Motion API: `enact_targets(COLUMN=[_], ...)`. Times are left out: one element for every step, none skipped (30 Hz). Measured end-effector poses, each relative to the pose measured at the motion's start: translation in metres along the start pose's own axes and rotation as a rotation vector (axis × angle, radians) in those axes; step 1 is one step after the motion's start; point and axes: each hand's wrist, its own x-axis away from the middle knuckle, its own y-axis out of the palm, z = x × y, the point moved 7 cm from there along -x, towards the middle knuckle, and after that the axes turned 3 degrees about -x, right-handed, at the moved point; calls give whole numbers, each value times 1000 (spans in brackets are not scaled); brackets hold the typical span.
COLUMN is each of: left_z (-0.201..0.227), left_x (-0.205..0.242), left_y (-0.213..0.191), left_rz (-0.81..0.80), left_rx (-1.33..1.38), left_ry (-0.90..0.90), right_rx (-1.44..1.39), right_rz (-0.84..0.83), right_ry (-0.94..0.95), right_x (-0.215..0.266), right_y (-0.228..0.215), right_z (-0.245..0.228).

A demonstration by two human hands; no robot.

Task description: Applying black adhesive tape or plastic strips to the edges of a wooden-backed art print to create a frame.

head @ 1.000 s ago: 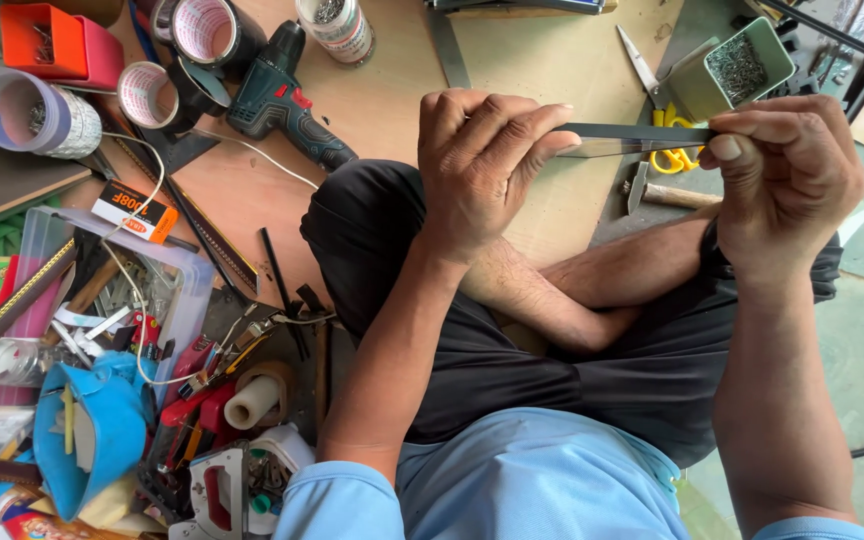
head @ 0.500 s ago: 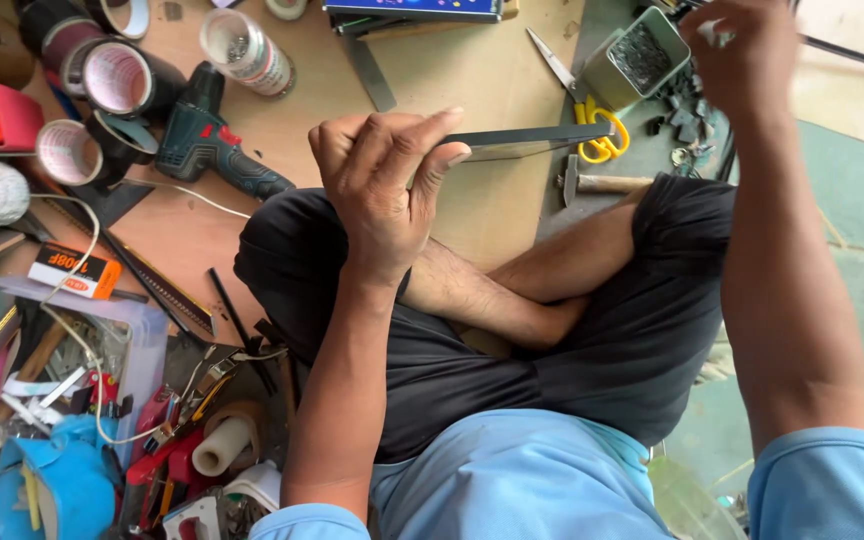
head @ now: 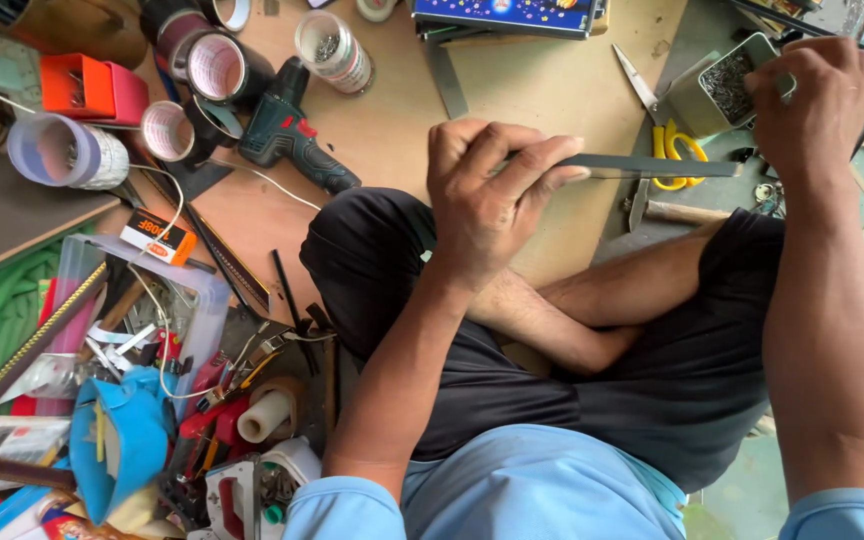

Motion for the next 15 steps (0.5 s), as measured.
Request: enact_targets(left_z=[1,0,-1,-1,-2,-3,-5,-6,-7,-7,-7,-7,-6,-5,-5], left_x=[-2,-3,-3,-3,-2,-1,0,1,2,3,3,4,4,4,3], left_y=[0,-1,-2,-2,-1,0,2,2,1,1,-1,-2,-2,-3,-3], left_rz=[-6,0,-5,-9,-3,-13,-23,-18,-11,-5,-1,-3,-6,-4,-5], left_rx=[-12,-11,-18,-25,-23,-26,-29,-29,-21,-13,-13,-3,8,13,18], left_ry=[-5,-8,-13,-19,-22,-25,-29,-33,-28,-21,-23,-33,-43,-42,-57], right_rx=[-48,-45,-36,-27,-24,-33,-43,-42,-179,-316,-316,-435,-555,-549,-598], right_rz=[34,33,77,121,120,159,198,196,220,246,245,260,275,276,274], right_ry=[20,15,-1,-17,-23,-54,-86,-92,-43,9,4,53,102,102,114], right_x=[1,-6,-12,-17,-20,-22,-24,-25,-25,-25,-25,-23,-22,-19,-16], right_y=[-1,-9,-20,-32,-33,-37,-41,-38,-37,-35,-36,-37,-37,-38,-38], right_z=[3,-10,-24,-38,-41,-47,-52,-51,-44,-37,-39,-35,-31,-31,-29])
